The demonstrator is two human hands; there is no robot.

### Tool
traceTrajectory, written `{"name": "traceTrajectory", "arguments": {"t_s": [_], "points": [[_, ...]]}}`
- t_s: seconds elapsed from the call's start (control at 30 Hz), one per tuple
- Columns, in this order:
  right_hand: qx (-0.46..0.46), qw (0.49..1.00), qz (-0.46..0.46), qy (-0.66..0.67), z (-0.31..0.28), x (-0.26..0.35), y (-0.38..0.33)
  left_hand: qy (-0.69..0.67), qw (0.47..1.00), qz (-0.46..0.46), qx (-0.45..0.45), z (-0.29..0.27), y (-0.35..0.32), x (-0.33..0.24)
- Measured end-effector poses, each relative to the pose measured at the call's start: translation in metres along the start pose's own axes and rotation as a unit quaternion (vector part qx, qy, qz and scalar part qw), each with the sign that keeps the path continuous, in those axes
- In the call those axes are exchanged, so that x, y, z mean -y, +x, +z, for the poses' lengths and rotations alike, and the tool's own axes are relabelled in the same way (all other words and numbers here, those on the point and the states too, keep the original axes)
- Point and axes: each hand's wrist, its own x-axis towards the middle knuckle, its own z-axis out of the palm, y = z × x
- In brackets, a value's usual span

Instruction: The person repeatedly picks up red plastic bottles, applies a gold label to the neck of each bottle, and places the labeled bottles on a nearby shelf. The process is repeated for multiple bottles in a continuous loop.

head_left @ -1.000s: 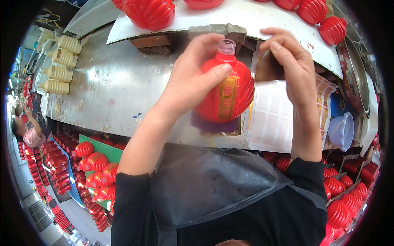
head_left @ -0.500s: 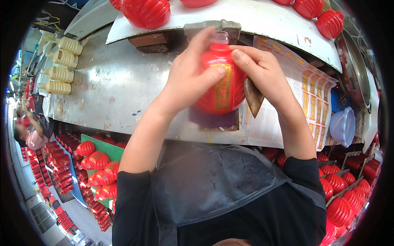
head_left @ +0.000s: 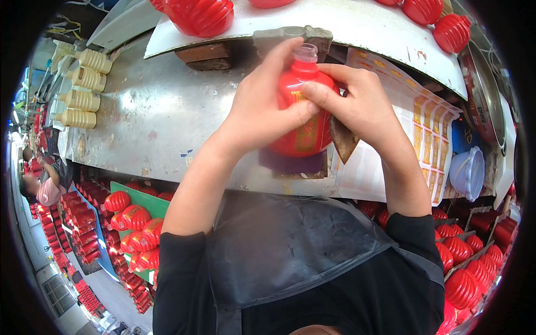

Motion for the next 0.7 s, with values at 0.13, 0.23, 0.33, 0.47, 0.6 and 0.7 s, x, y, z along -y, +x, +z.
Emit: {"name": "traceTrajectory", "arguments": {"t_s": [0.13, 0.23, 0.33, 0.47, 0.6, 0.7], "points": [[0.017, 1.000, -0.014, -0.022, 0.000, 0.003, -0.001, -0.044, 0.999, 0.009, -0.026, 0.002, 0.001, 0.000], [0.015, 1.000, 0.004, -0.027, -0.001, -0.001, 0.001, -0.089, 0.996, -0.019, -0.012, 0.002, 0.002, -0.002], [0.031, 0.999, 0.006, 0.040, -0.004, -0.008, 0.004, -0.120, 0.991, -0.048, -0.030, 0.004, 0.004, -0.004], [0.014, 0.997, -0.063, 0.046, -0.002, -0.018, -0.004, -0.121, 0.990, -0.045, -0.051, 0.005, 0.010, -0.002], [0.002, 0.996, -0.051, 0.074, 0.005, -0.028, -0.004, -0.093, 0.992, -0.051, -0.065, 0.007, 0.013, 0.000], [0.042, 0.992, 0.096, 0.071, -0.007, -0.033, 0.011, -0.077, 0.992, -0.061, -0.074, 0.008, 0.014, 0.002]]}}
